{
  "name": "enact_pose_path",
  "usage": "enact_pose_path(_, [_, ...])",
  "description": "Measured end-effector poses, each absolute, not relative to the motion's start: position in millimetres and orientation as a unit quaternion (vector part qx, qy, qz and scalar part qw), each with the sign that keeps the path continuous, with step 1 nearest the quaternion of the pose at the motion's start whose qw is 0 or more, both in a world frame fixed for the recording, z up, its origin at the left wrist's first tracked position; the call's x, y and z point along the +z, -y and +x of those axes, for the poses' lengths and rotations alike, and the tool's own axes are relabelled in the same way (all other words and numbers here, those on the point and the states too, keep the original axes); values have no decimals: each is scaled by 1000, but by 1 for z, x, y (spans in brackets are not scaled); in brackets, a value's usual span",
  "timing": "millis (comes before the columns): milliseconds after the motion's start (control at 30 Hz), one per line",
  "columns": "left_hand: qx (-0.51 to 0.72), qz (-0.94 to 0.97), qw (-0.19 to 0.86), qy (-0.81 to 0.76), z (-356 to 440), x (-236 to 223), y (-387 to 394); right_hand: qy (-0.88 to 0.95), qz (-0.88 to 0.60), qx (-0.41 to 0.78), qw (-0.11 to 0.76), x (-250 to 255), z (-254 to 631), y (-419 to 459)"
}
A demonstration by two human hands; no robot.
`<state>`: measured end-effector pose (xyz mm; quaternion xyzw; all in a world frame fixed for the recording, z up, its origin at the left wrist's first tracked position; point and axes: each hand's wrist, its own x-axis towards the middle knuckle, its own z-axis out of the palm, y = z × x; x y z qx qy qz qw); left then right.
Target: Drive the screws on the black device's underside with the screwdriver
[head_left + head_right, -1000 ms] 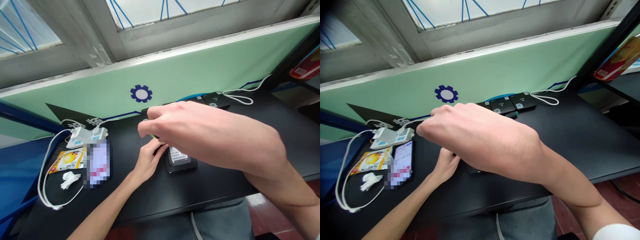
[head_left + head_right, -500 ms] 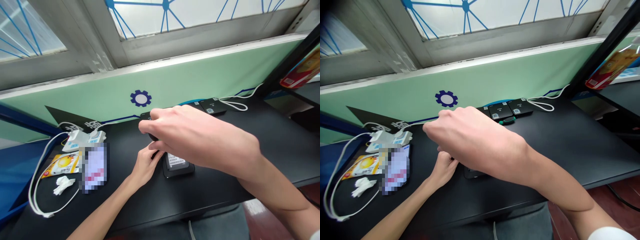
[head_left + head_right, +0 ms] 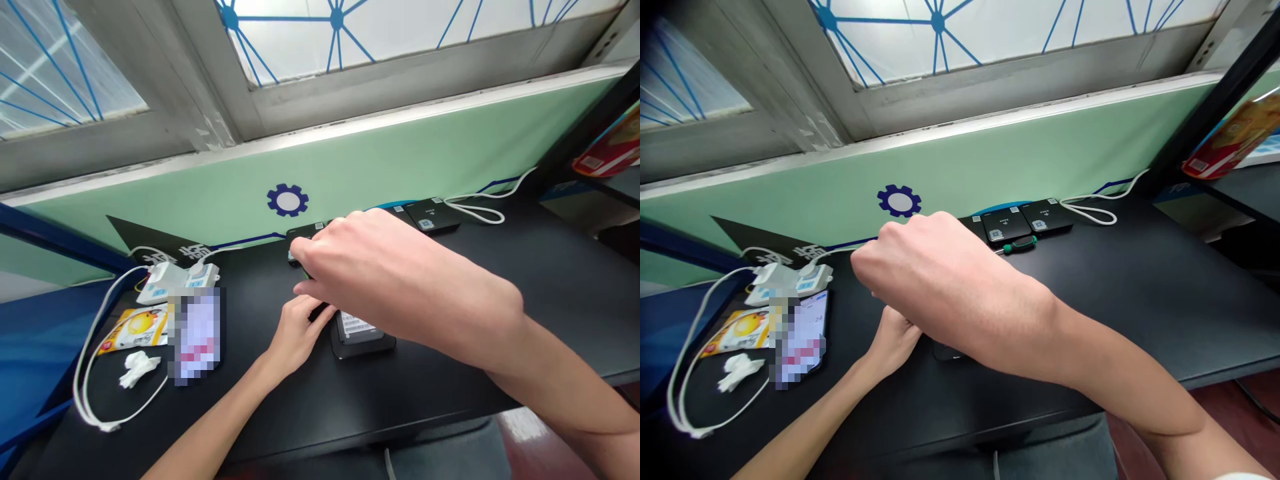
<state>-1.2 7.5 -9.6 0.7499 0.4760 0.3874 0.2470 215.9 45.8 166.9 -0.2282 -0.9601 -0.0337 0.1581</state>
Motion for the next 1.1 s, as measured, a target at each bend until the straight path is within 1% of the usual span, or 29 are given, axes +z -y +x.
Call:
enact_pose_path(100, [382,752,246,-478,-1,-6,-6,958,-208,-39,192,165,226,-43])
enact_pose_path(167, [387,749,252,-475,1,-2,-5,961,-184,-14,205,167,232,-41])
enact_pose_path(300, [386,738,270,-482,4,0,-5,965,-182,39,184,172,233,-38])
enact_pose_path(500, [389,741,259,-482,0,-6,-9,957,-205,-56,198,165,225,-44])
enact_pose_path(600, [396,742,257,-476,0,-7,-11,957,-210,-49,193,163,229,-46])
enact_pose_path(733, [399,743,261,-470,2,-4,-10,963,-193,17,188,168,232,-45])
enact_pose_path(800, [399,745,262,-466,3,-3,-9,964,-191,32,181,170,231,-45])
enact_pose_path(1000, [399,751,257,-460,1,-8,-9,955,-213,-50,201,162,226,-47])
enact_pose_path(1100, [401,751,256,-458,1,-7,-10,956,-202,-43,207,163,228,-45])
